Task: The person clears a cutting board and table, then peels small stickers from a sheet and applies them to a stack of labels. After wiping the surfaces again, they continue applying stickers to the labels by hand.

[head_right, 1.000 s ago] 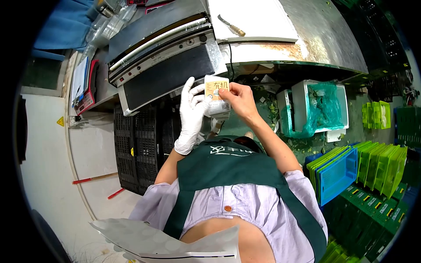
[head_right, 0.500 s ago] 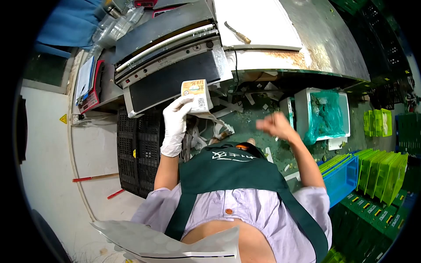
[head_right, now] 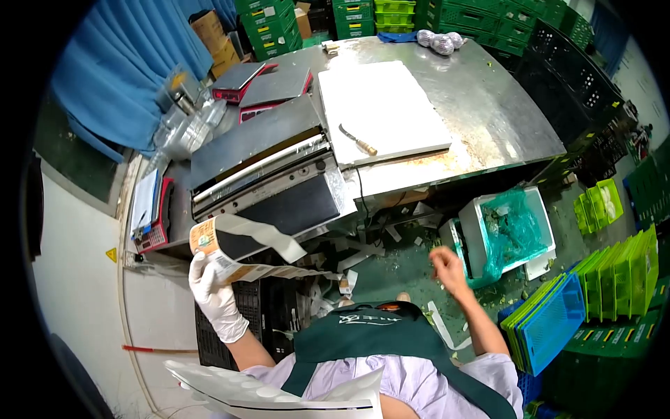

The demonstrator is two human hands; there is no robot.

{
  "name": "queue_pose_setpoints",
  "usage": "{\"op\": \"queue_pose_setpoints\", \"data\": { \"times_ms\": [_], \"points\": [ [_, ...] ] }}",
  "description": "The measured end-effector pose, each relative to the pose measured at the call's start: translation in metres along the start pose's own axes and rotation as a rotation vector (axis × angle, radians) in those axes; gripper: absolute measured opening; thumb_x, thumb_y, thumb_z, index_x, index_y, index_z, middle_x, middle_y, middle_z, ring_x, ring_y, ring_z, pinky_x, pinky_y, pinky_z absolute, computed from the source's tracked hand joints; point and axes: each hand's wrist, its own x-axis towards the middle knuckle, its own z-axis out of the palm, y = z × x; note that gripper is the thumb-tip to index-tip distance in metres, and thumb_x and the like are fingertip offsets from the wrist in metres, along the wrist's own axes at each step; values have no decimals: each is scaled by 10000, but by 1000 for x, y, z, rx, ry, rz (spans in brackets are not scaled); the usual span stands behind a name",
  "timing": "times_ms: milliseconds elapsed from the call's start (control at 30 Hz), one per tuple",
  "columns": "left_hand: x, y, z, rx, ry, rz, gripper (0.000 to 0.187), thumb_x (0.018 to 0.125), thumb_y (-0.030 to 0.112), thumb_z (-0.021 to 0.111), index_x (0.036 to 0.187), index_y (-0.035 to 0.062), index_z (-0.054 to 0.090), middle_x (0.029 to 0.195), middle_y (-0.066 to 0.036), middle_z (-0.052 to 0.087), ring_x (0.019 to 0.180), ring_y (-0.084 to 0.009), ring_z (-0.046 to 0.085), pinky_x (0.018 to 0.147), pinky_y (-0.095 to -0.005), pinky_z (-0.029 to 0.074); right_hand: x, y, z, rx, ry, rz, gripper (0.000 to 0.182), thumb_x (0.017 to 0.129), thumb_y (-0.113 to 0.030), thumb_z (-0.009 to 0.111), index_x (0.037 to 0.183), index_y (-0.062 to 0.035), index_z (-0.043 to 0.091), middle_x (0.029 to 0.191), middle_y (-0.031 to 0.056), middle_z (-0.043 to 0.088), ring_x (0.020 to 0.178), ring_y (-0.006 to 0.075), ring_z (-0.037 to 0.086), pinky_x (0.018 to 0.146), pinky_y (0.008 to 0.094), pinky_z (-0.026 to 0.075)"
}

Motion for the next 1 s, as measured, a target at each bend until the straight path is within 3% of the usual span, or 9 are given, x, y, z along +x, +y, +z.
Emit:
{"op": "queue_pose_setpoints", "data": {
  "times_ms": [67, 133, 200, 367, 467, 567, 633, 767, 1000],
  "points": [
    [0, 4, -7, 127, -52, 80, 279, 816, -5, 479, 1090, -20, 526, 1105, -145, 543, 1025, -244, 534, 887, -392, 442, 0, -102, -8, 183, -83, -211, 546, 796, -235, 628, 1255, -48, 398, 927, 93, 595, 808, 149, 592, 702, 272, 478],
    [-4, 11, 0, -78, -165, 128, 290, 874, 61, 423, 1134, -38, 503, 1168, -170, 503, 1098, -275, 484, 921, -438, 408, -25, -197, -10, 326, -234, -665, 877, 674, -426, 726, 1317, -1, 306, 1194, 196, 495, 997, 272, 559, 827, 366, 449],
    [-7, 16, 2, -196, -183, 135, 461, 895, 303, 421, 1157, -73, 470, 1199, -229, 471, 1140, -321, 443, 962, -490, 343, -45, -251, -15, 259, -479, -1154, 839, 659, -415, 740, 1239, 69, 376, 1203, 208, 491, 1017, 307, 551, 837, 405, 443],
    [-22, 39, 32, -260, -431, 113, 617, 849, 422, 497, 1209, -74, 428, 1257, -227, 426, 1182, -348, 397, 978, -510, 317, -62, -307, 0, 171, -788, -1319, 145, 795, -90, 622, 858, 39, 627, 825, 191, 639, 804, 289, 638, 739, 324, 500],
    [-40, 46, 45, -244, -538, 102, 660, 833, 452, 512, 1211, -81, 421, 1260, -241, 416, 1184, -367, 388, 996, -515, 294, -66, -292, 7, 75, -502, -1463, 235, 768, -129, 642, 842, 88, 589, 833, 218, 616, 738, 273, 629, 627, 338, 517],
    [-46, 22, 75, -132, -382, 390, 870, 705, 643, 544, 1141, -106, 460, 1224, -271, 434, 1163, -376, 410, 1016, -482, 295, -63, -269, 24, 63, -172, -1171, 144, 643, 74, 589, 781, 59, 625, 721, 115, 632, 590, 211, 606, 509, 291, 503],
    [-41, 14, 70, 79, -369, 96, 964, 641, 711, 531, 1130, -118, 470, 1177, -240, 475, 1115, -328, 466, 981, -434, 353, -44, -257, 18, -28, -126, -877, 138, 668, 40, 614, 804, 23, 634, 709, 125, 624, 617, 173, 607, 544, 243, 484],
    [-21, -30, 71, 377, -406, -158, 370, 797, 66, 509, 1122, -110, 486, 1101, -174, 554, 986, -233, 565, 893, -316, 433, -5, -205, 37, 308, -19, -369, 173, 801, -41, 615, 944, 54, 605, 788, 62, 644, 700, 67, 578, 628, 203, 464],
    [-21, -74, 65, 168, -300, -489, 361, 748, -18, 650, 1090, -61, 543, 1000, -117, 605, 864, -136, 593, 772, -233, 490, 19, -154, 41, 318, -40, -286, 187, 811, -49, 613, 965, 55, 594, 820, 51, 641, 727, 60, 570, 663, 194, 452]
  ]
}}
